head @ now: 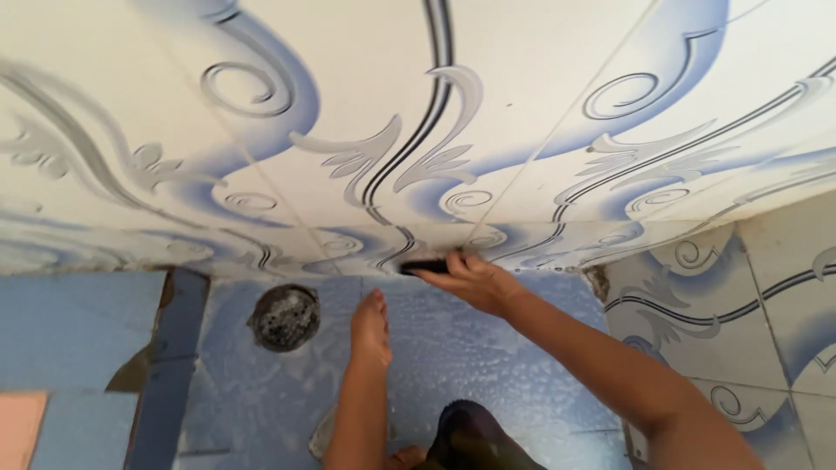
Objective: Scrubbing the floor and wall tiles in a bathroom with a brush and soap, then rinsing with water.
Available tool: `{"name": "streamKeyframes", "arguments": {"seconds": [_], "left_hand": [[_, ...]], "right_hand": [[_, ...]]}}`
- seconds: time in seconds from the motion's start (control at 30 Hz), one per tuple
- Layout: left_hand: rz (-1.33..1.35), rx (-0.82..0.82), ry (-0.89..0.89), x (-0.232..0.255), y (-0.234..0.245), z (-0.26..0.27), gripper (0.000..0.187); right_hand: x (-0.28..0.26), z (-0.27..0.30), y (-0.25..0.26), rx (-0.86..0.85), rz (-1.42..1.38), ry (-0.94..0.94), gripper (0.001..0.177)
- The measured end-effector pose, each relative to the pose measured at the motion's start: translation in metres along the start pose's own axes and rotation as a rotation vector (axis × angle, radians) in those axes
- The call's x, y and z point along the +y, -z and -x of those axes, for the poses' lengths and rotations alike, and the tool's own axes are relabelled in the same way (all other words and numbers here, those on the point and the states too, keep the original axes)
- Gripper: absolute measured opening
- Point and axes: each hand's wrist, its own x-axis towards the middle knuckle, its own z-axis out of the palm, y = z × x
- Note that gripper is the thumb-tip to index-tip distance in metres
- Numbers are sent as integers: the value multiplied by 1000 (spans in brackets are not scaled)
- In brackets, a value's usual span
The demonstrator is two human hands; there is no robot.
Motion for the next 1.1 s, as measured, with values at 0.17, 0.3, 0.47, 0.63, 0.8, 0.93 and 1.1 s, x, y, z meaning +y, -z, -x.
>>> {"name": "streamKeyframes", "arguments": {"seconds": [0.17, 0.3, 0.47, 0.63, 0.8, 0.93, 1.1], "left_hand": [[-96, -44, 6, -3, -17, 18, 60], [-99, -9, 4, 11, -13, 17, 58], [-101, -47, -26, 12, -14, 28, 59], [-170, -43, 22, -3, -24, 27, 58], [-237, -66, -10, -5, -45, 37, 58], [-257, -131, -4, -12, -45, 50, 57], [-320, -55, 65, -12, -38, 46, 56]], "right_hand": [[67, 3, 39, 496, 22, -457, 47], [-40, 58, -88, 172, -300, -178, 61], [1, 52, -31, -85, -72, -40, 87], [36, 57, -6, 34, -284, -362, 58], [-28, 65, -68, -424, -626, -348, 48], [-76, 83, -110, -82, -147, -125, 71], [-2, 55, -32, 198, -207, -293, 55]]}}
